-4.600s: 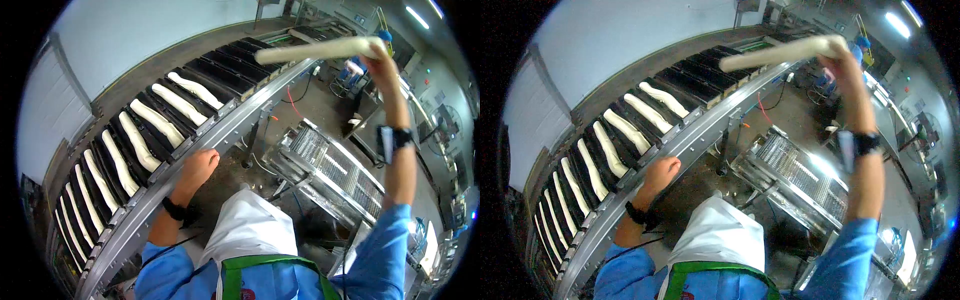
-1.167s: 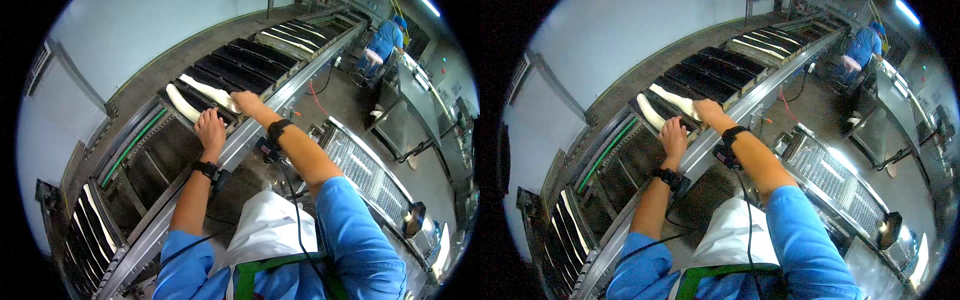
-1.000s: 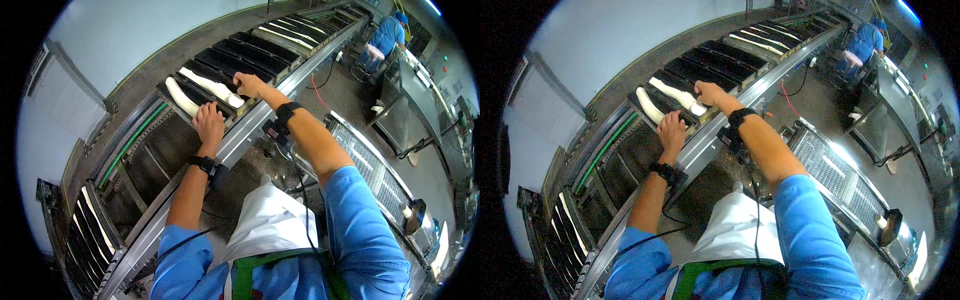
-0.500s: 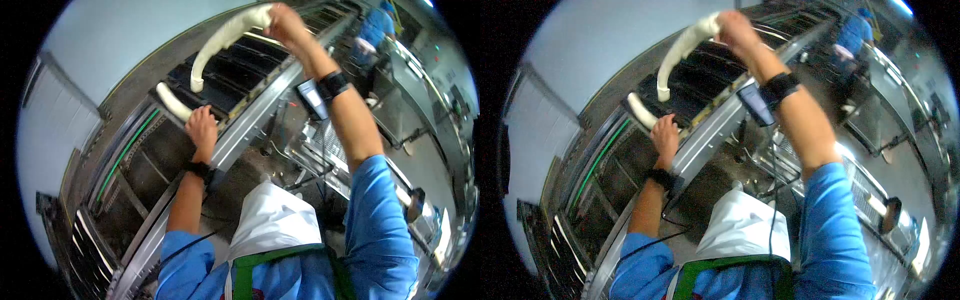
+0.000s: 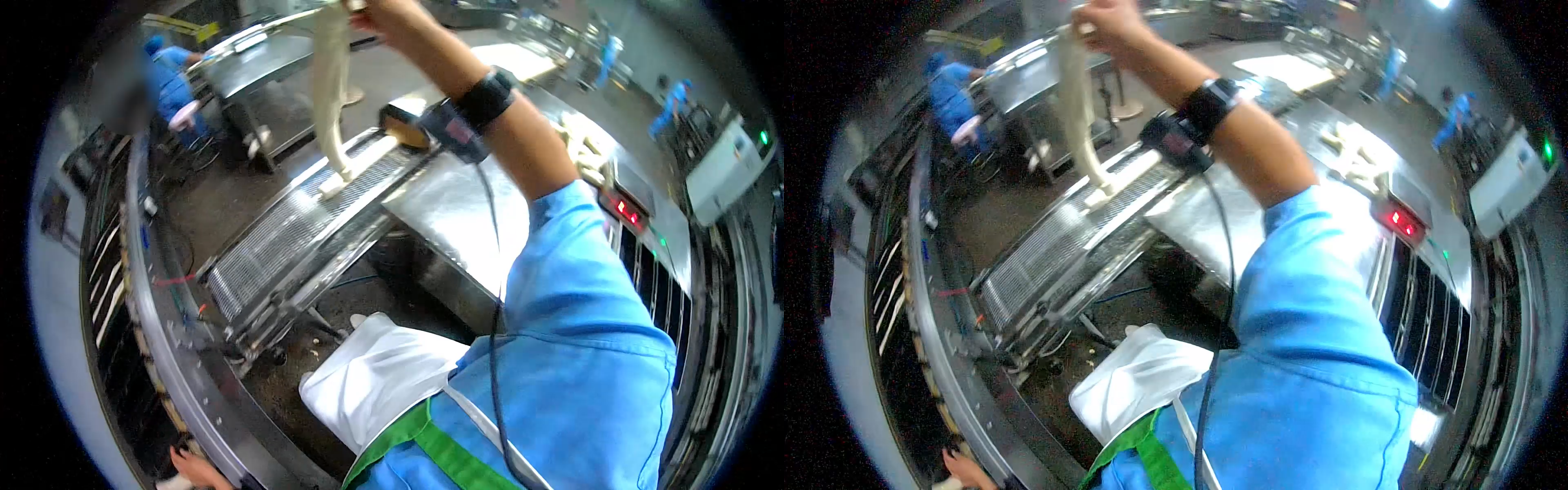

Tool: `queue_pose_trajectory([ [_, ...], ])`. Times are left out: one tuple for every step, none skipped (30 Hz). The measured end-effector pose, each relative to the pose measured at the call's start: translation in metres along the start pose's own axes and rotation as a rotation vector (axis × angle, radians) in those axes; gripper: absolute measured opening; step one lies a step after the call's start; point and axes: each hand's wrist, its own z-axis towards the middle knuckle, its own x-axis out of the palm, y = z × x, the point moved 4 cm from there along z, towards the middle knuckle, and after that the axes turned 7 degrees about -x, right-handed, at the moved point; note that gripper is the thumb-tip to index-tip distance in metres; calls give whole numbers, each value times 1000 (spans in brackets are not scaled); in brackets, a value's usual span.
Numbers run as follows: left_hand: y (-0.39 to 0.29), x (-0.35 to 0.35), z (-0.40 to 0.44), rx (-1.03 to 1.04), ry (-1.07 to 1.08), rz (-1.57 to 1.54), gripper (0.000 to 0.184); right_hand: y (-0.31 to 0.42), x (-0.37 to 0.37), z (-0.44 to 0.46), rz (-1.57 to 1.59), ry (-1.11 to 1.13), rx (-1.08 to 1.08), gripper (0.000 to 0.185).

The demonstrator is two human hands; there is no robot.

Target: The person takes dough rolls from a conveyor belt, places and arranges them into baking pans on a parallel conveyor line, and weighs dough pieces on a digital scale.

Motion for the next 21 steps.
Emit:
queue_pose_trajectory([
  [-6,-4,3,12,-70,17,27,-27,-43,26,-29,10,-42,21],
  [-27,-38,-18,47,-123,37,25,-5,-139,15,-177,-101,-153,21],
  [-34,-48,-21,32,-136,64,25,22,-174,-5,-323,-157,-166,17],
  [-40,-47,-21,14,-144,91,24,28,-215,2,-476,-215,-169,17],
  [-37,-36,-19,15,-164,133,25,5,-282,28,-605,-219,-309,25],
  [-41,-34,-16,16,-162,137,25,15,-313,15,-856,-321,-488,36],
  [-43,-36,-14,42,-158,122,25,5,-355,11,-927,-311,-449,41],
  [-44,-37,-14,68,-153,110,26,5,-367,-10,-1355,-399,-532,21],
  [-43,-35,-9,58,-150,116,27,-3,-381,-26,-1507,-328,-537,20],
  [-42,-32,-5,62,-142,128,27,-23,-398,-42,-1687,-335,-360,20],
  [-41,-27,-3,47,-129,132,27,-44,-415,-59,-1870,-313,-177,20],
  [-40,-25,-3,34,-114,138,27,-71,-429,-78,-1839,-284,-69,18],
  [-41,-24,-2,42,-105,148,27,-127,-464,-93,-2244,52,235,17],
  [-43,-22,0,46,-96,126,27,-127,-417,-131,-2257,-59,93,27],
  [-44,-22,3,50,-88,103,27,-144,-414,-143,-2254,-45,109,27],
  [-45,-23,2,58,-84,114,27,-179,-421,-159,-2044,98,401,32],
  [-47,-23,3,4,-30,103,27,-217,-427,-176,-1806,227,665,38],
  [-47,-23,3,-51,21,93,27,-247,-427,-193,-1542,343,903,44],
  [-49,-27,1,-49,20,100,27,-257,-424,-205,-1522,273,937,46],
  [-52,-31,-3,-39,0,70,27,-266,-422,-216,-1502,201,970,48],
  [-55,-35,-4,-25,-19,39,28,-274,-423,-223,-1543,207,962,49],
])
